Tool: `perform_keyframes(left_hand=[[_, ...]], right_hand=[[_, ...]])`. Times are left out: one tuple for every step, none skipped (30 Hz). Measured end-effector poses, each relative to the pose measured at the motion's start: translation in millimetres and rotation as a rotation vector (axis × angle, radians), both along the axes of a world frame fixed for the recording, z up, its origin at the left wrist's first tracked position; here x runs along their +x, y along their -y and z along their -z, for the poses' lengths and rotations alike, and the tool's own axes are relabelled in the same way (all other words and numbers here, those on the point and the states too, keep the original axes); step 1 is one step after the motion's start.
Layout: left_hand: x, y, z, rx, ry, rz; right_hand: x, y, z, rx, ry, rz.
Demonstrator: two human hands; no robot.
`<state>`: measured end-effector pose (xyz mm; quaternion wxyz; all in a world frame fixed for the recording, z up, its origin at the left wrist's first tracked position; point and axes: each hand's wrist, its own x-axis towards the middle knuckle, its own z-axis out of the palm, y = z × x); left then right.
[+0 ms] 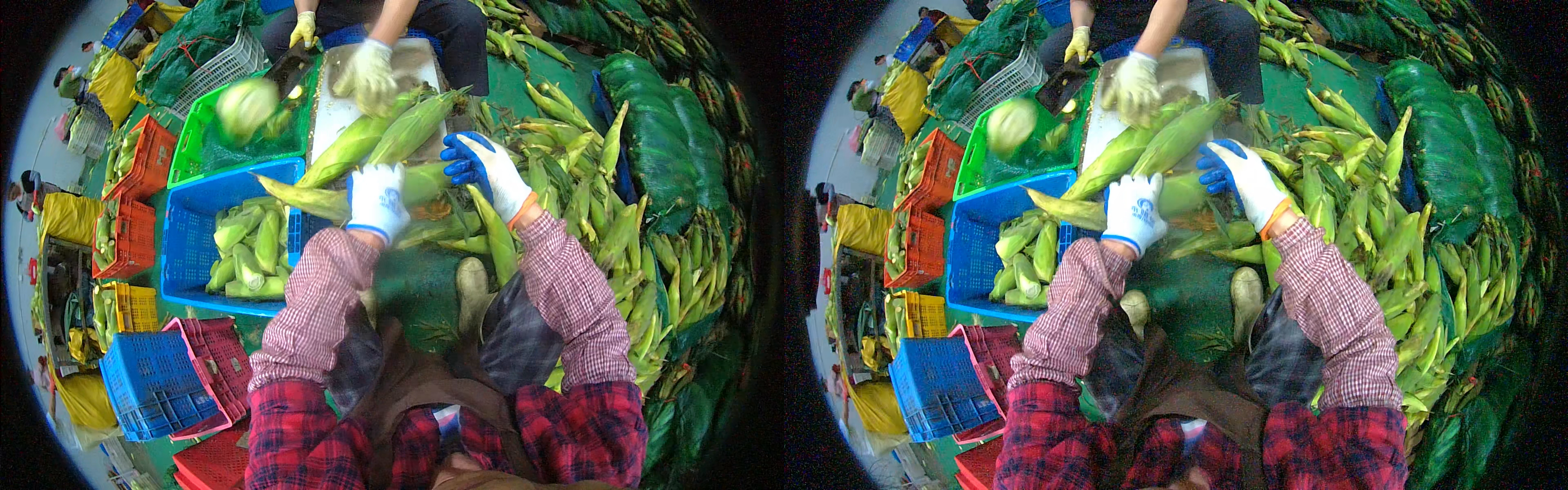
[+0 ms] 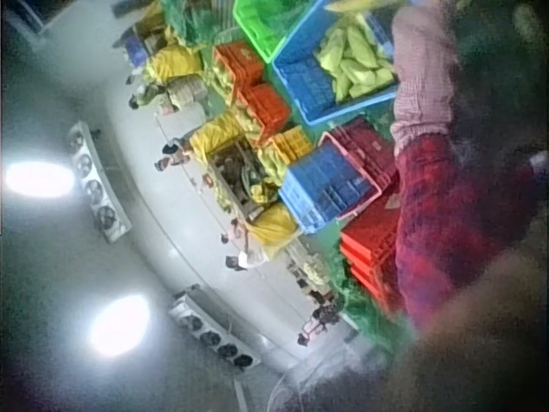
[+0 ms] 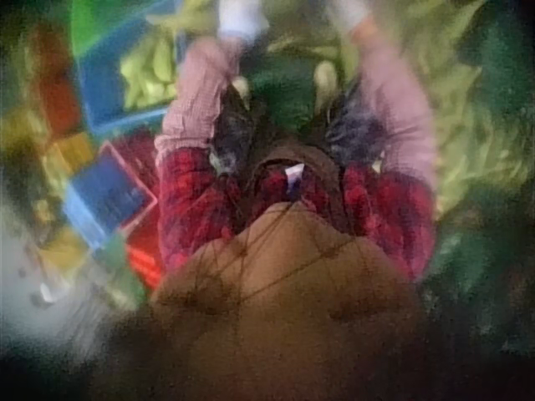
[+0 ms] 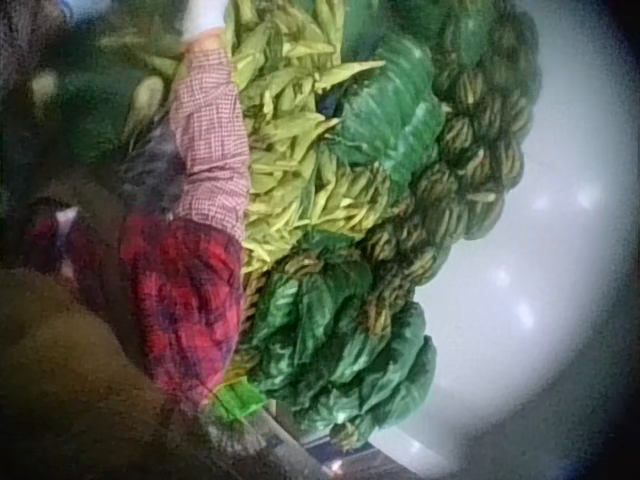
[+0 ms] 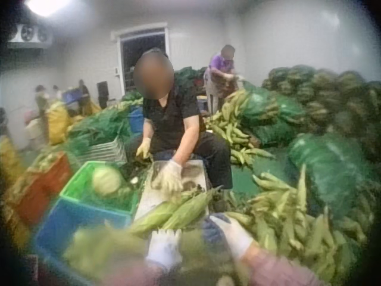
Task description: The person husks corn cobs by hand, removing the outer leaves and silk. They place the husked corn into a blue crate and discard the husks onto the floor. The person also opens a large green mesh bag to retrieve more corn.
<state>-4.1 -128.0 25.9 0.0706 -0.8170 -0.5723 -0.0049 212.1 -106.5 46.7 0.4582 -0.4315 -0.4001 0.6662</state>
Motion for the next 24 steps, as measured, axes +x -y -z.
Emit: perform_keyframes(left_hand=[[-3, -11, 4, 0.024, -0.005, -0.034], [-3, -22, 5, 0.013, -0.033, -0.086], [-6, -27, 7, 0.028, -0.044, -0.107], [-10, -31, 9, 0.044, -0.055, -0.127], [-14, -35, 9, 0.057, -0.074, -0.131], [-19, -38, 10, 0.068, -0.065, -0.139], [-23, -40, 10, 0.083, -0.071, -0.146], [-22, -42, 4, 0.099, -0.075, -0.147], [-15, -38, -7, 0.072, -0.097, -0.174], [-10, -40, -7, 0.074, -0.100, -0.192], [-11, -40, -6, 0.073, -0.113, -0.219], [-13, -41, -3, 0.072, -0.124, -0.246], [-16, -46, 5, 0.008, -0.096, -0.262], [-17, -48, 10, -0.032, -0.073, -0.270], [-19, -49, 16, -0.071, -0.049, -0.277], [-20, -51, 21, -0.110, -0.026, -0.284], [-20, -54, 24, -0.124, -0.055, -0.280], [-22, -55, 28, -0.121, -0.047, -0.276], [-24, -55, 31, -0.116, -0.040, -0.272], [-25, -55, 33, -0.116, -0.032, -0.266], [-26, -55, 34, -0.102, -0.026, -0.260], [-27, -55, 36, -0.088, -0.019, -0.253], [-26, -54, 35, -0.075, -0.011, -0.246], [-26, -53, 35, -0.077, -0.017, -0.251]], right_hand=[[-2, 0, -1, -0.005, -0.009, -0.011], [-1, 1, -1, -0.010, -0.014, -0.016], [-1, 1, -1, -0.002, -0.021, -0.012], [-1, 1, -1, 0.006, -0.029, -0.008], [0, 2, -1, 0.013, -0.035, -0.004], [1, 3, -2, 0.016, -0.040, 0.002], [2, 5, -3, 0.019, -0.046, 0.006], [5, 5, -4, 0.023, -0.050, 0.016], [9, 5, -6, 0.025, -0.039, 0.028], [14, 5, -7, 0.027, -0.028, 0.041], [13, 5, -6, 0.026, -0.025, 0.045], [12, 5, -6, 0.017, -0.027, 0.052], [10, 4, -6, 0.009, -0.028, 0.059], [10, 3, -6, 0.000, -0.021, 0.065], [10, 3, -5, 0.000, -0.009, 0.041], [9, 3, -3, 0.001, 0.004, 0.017], [9, 4, -4, 0.004, 0.016, -0.005], [8, 4, -4, 0.013, 0.015, -0.010], [6, 6, -5, 0.022, 0.014, -0.016], [5, 7, -4, 0.028, 0.013, -0.020], [6, 7, -5, 0.031, 0.015, -0.030], [6, 8, -6, 0.024, 0.014, -0.024], [7, 8, -7, 0.017, 0.016, -0.017], [9, 8, -8, 0.010, 0.017, -0.011]])
